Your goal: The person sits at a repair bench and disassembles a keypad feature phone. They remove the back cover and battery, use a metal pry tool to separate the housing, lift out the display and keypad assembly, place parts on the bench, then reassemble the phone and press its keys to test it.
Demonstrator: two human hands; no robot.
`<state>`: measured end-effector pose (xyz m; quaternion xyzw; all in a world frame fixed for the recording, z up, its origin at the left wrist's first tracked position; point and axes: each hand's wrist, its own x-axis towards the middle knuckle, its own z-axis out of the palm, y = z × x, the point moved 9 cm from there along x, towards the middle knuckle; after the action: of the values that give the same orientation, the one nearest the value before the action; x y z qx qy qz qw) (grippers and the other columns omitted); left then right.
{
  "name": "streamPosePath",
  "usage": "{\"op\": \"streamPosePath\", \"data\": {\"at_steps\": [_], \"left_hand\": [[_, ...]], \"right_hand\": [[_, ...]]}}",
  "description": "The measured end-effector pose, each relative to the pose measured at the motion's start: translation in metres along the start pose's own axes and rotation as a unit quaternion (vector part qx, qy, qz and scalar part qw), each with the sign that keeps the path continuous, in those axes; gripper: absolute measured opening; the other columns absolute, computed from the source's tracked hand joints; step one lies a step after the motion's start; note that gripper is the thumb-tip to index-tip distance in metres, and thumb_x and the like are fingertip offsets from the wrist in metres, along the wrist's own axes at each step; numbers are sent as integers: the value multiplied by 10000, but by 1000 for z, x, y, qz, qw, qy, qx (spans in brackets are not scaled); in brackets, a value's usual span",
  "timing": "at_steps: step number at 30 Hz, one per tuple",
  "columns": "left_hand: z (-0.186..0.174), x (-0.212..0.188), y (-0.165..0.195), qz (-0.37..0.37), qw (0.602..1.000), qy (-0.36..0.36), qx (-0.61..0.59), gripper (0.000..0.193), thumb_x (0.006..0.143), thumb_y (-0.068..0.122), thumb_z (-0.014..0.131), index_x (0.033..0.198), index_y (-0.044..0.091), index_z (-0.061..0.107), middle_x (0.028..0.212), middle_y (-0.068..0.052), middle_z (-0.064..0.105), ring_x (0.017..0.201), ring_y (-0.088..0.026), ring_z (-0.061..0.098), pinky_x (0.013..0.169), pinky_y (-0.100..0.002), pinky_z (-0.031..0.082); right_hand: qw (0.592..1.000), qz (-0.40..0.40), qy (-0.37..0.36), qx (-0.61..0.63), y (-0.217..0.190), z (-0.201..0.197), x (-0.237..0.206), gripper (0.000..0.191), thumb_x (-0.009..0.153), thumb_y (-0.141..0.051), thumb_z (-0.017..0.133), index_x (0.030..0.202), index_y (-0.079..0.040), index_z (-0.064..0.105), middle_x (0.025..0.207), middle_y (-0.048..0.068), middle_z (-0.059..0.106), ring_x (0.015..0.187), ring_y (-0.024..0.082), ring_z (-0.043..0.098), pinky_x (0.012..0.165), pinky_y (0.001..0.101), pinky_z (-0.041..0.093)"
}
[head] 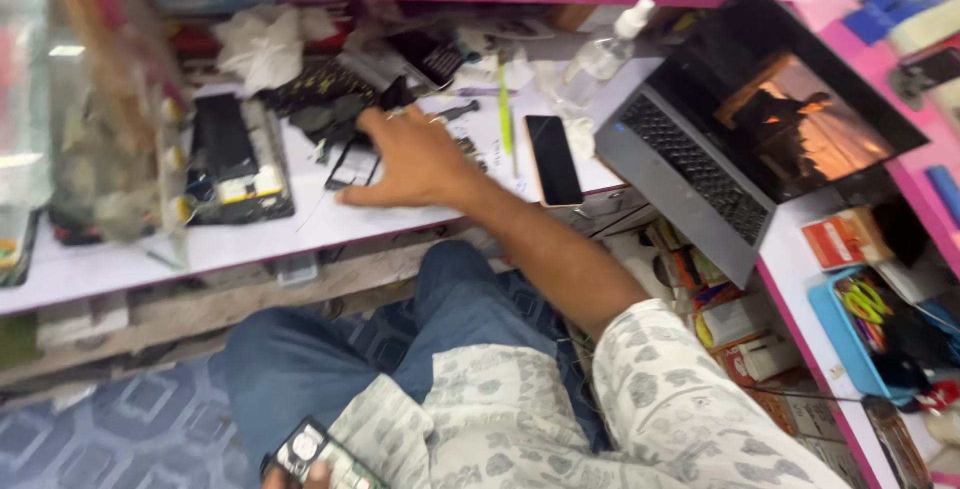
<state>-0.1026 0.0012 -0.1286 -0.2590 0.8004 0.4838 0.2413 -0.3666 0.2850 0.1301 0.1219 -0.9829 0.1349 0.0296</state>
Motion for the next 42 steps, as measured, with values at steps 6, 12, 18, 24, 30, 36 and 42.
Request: {"op": "streamPosePath", "data": {"at_steps": [6,12,18,24,30,36,42], "left_hand": [[3,-30,12,92,884,-38,-457,418,895,-37,703,1308,-74,650,1094,-233,736,932,-244,709,842,-338,542],[-3,-60,30,87,816,-103,-562,309,971,-9,646,1273,-72,638,1091,-159,709,920,-175,707,805,-326,578],[2,-68,58,73,817,-160,-549,315,955,45,585,1252,-61,598,1090,-196,761,859,-186,726,731,-325,601],[8,-74,78,80,791,-201,-573,314,1006,83,531,1309,10,569,1056,-176,733,886,-195,723,717,-329,607],[19,-90,112,146,742,-280,-591,326,1065,60,467,1385,11,495,1185,-154,671,1061,-224,722,901,-418,649],[17,-107,130,199,769,-282,-539,416,1127,82,437,1525,-40,438,1322,-163,644,1177,-196,664,1010,-335,569],[14,-115,125,200,787,-279,-513,437,1142,171,396,1537,-16,400,1373,-122,608,1236,-180,658,1026,-312,572]], "right_hand": [[931,-10,-64,360,23,-8,2,651,837,-548,737,1219,-28,658,1104,103,672,1007,221,627,830,353,506],[589,-75,-176,785,17,-9,-25,824,978,-673,619,1391,37,559,1313,237,623,1287,417,596,1017,483,521],[510,-105,-137,843,16,3,-70,986,918,-785,579,1443,48,528,1406,350,555,1360,472,551,1171,506,466],[511,-107,-162,838,-31,48,-142,1009,865,-748,669,1472,35,478,1473,375,503,1321,467,569,1154,542,478],[731,-156,-131,652,-76,62,-195,1097,771,-644,853,1502,47,417,1508,297,480,1399,410,517,1197,523,452],[914,-294,-47,276,-117,37,-211,1104,647,-563,912,1425,56,433,1440,273,507,1342,411,540,1120,551,423],[927,-319,-59,190,-145,44,-209,1034,697,-545,908,1407,45,443,1412,270,517,1293,438,555,1041,569,430]]}}
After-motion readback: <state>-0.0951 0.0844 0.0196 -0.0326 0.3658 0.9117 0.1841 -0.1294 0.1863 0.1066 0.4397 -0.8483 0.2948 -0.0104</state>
